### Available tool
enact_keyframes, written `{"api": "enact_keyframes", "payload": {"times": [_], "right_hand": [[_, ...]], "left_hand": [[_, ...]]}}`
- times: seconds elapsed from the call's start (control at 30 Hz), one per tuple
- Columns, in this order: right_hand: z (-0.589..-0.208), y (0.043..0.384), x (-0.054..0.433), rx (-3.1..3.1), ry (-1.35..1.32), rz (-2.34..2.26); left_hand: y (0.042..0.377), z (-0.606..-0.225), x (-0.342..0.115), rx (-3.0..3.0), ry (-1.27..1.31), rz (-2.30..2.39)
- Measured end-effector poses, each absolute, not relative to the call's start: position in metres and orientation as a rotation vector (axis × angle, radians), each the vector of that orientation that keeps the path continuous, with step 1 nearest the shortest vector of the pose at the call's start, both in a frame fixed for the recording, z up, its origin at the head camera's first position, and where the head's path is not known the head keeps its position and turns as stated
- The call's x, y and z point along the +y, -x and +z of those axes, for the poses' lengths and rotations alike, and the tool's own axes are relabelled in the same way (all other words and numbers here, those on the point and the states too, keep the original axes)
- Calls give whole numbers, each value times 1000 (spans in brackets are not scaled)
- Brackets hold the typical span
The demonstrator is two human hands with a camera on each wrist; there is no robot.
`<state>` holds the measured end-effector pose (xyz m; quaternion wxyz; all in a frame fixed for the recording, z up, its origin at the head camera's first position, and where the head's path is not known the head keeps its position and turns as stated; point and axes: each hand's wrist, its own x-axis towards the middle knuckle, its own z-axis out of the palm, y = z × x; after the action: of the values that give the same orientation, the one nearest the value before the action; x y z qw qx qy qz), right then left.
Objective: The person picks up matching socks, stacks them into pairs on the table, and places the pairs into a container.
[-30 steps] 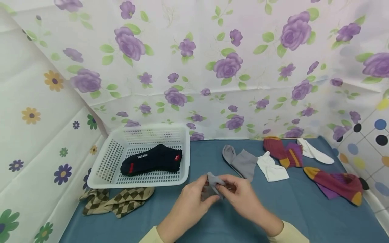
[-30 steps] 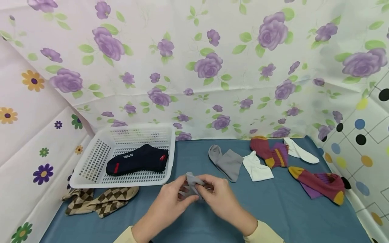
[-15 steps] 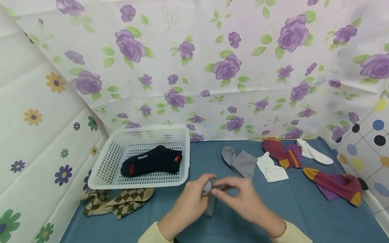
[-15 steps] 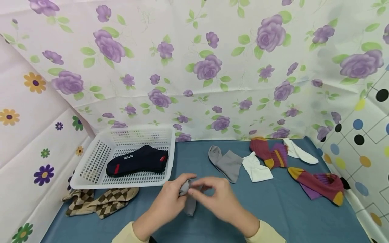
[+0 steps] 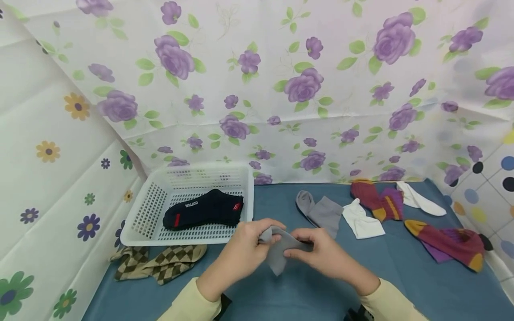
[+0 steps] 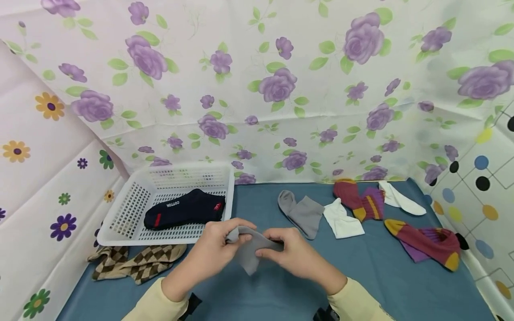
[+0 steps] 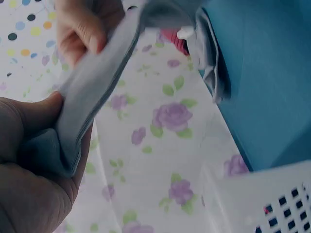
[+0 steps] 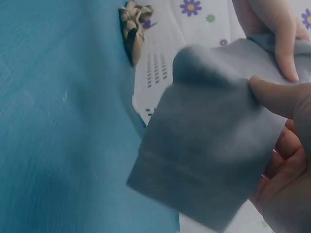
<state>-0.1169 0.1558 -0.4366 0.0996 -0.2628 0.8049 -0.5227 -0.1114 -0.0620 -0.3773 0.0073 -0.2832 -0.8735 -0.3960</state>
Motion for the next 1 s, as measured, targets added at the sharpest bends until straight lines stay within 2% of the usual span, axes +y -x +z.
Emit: {"api": "enact_keyframes", "payload": {"times": [0.33,0.67,0.83,1.0], "right_hand": [[-443,130,188,2345,706,-1513],[-437,132,212,2382,487,-1374],[-434,134,222,2343,334,-1450],[-434,134,229,2402,330,-1515]], "left_hand": [[123,-369,-82,-2659,721,-1270],[128,-370,-98,-2693,552,-1280],[130,-376,-106,-2769,481,-1256],[129,-380,-111,-2822,446,-1259]]}}
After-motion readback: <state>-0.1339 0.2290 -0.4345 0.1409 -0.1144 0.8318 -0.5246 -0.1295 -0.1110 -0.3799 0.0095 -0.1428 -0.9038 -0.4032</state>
